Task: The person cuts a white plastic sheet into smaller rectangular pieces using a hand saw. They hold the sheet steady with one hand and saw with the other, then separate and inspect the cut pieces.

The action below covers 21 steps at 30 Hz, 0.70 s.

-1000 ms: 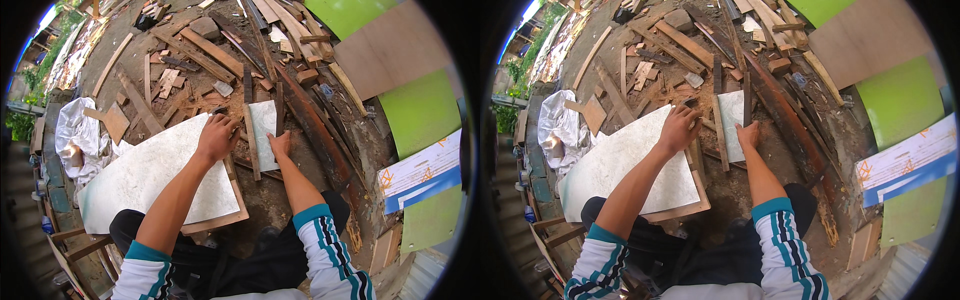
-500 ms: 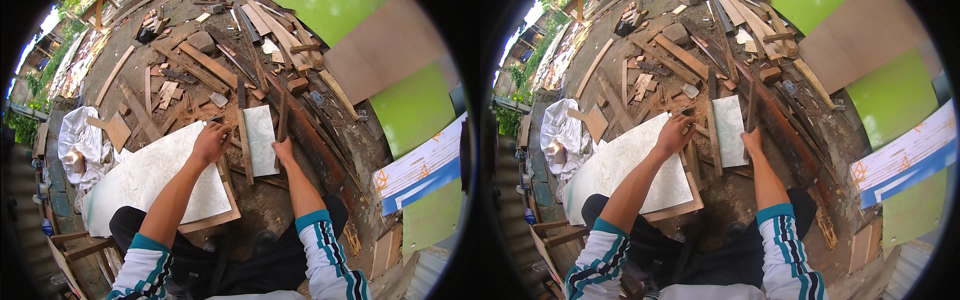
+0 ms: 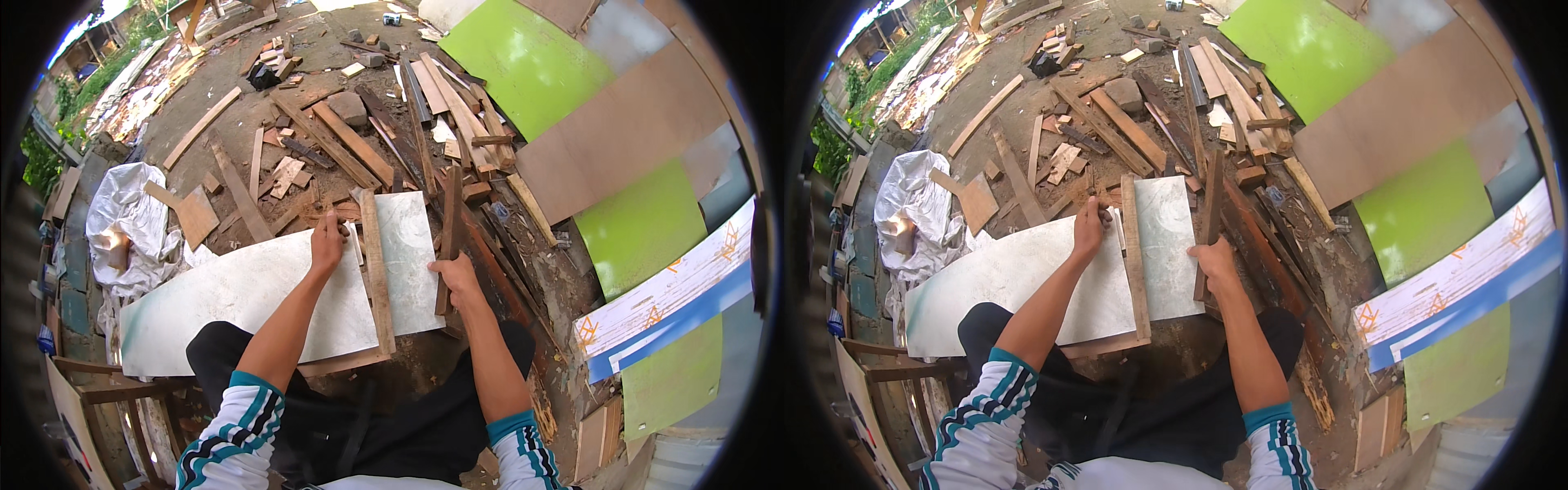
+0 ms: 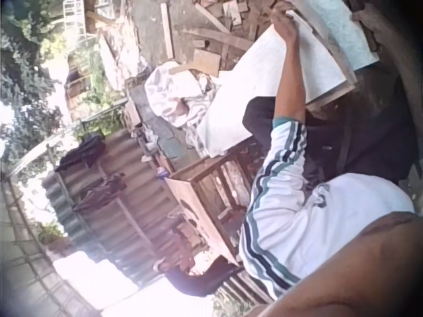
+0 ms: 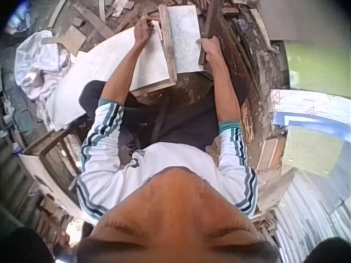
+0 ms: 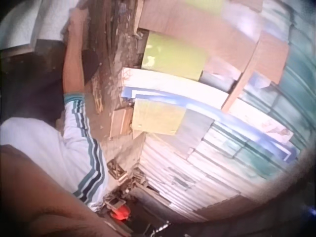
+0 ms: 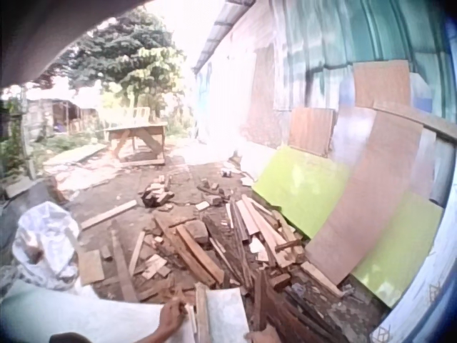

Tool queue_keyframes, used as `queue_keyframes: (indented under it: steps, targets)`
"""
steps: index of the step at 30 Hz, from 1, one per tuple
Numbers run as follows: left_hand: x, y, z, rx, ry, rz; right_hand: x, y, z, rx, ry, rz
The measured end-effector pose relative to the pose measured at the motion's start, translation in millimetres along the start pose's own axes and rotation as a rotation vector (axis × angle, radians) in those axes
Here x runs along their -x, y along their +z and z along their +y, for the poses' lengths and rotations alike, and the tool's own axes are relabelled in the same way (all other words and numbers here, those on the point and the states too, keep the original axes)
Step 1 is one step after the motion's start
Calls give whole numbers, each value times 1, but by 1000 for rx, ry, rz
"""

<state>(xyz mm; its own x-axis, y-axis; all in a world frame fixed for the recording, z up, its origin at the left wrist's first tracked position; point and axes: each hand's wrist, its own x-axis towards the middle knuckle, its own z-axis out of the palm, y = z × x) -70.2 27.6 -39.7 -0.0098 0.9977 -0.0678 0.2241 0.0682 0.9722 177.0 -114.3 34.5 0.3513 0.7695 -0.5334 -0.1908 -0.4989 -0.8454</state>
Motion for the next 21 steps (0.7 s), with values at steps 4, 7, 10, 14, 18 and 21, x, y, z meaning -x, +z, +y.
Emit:
queue_keyframes:
  steps: [4, 7, 10, 14, 18, 21]
  targets:
    - [-13, -19, 5, 236, 47, -16, 15, 56, 4, 126, -11, 18]
    - [9, -4, 20, 119, 12, 5, -6, 57, 32, 261, -51, 127]
    - [12, -8, 29, 82, -18, 9, -7, 60, 36, 270, -73, 104]
    - [2, -23, 19, 4, -30, -68, 0, 67, 39, 181, -35, 71]
    - [-4, -29, 20, -2, -94, -166, 5, 67, 35, 165, -85, 62]
    - [3, -26, 32, -71, -237, -226, -1, 63, 39, 311, -126, 165]
